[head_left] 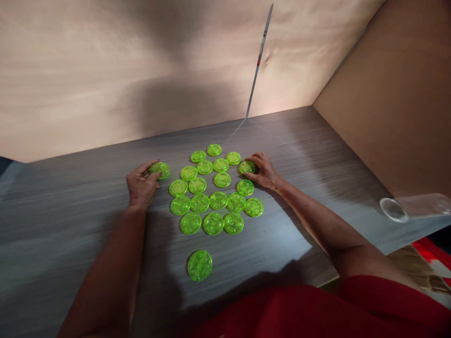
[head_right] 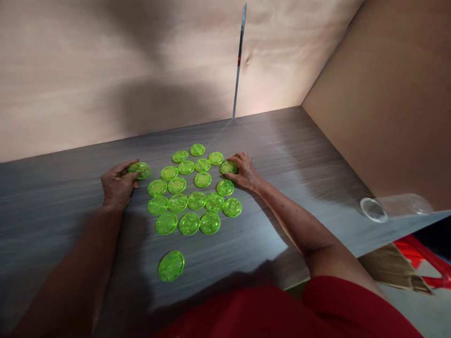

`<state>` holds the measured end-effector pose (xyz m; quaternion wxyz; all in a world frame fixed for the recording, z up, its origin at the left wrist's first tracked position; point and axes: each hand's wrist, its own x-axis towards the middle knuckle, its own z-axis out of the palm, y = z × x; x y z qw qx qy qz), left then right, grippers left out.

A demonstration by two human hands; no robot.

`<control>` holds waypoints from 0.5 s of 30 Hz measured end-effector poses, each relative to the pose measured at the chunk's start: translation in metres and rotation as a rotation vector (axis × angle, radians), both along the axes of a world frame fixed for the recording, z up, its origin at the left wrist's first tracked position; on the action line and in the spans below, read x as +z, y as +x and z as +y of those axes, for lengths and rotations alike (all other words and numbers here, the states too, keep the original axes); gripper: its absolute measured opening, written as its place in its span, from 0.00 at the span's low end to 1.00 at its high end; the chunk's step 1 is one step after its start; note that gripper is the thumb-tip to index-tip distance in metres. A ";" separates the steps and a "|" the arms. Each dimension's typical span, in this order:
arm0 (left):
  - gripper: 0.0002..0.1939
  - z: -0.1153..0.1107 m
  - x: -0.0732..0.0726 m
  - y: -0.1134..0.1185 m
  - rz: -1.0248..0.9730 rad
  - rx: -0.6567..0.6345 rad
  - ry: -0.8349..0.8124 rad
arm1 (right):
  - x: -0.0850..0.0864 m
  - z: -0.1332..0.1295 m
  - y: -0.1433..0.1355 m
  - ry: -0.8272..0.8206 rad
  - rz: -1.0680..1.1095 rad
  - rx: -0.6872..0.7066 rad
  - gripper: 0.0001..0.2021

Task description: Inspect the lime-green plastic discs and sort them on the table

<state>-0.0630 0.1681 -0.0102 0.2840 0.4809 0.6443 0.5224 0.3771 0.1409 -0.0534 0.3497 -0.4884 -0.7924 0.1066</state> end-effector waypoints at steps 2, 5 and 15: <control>0.31 0.000 0.001 0.000 -0.001 0.000 -0.007 | 0.001 -0.001 0.000 -0.007 -0.008 -0.023 0.26; 0.30 -0.001 0.002 0.001 -0.001 0.000 -0.004 | 0.003 -0.004 -0.003 -0.024 -0.028 -0.068 0.24; 0.27 -0.001 0.001 0.002 -0.054 -0.006 0.020 | 0.010 -0.011 -0.012 -0.027 -0.144 -0.141 0.25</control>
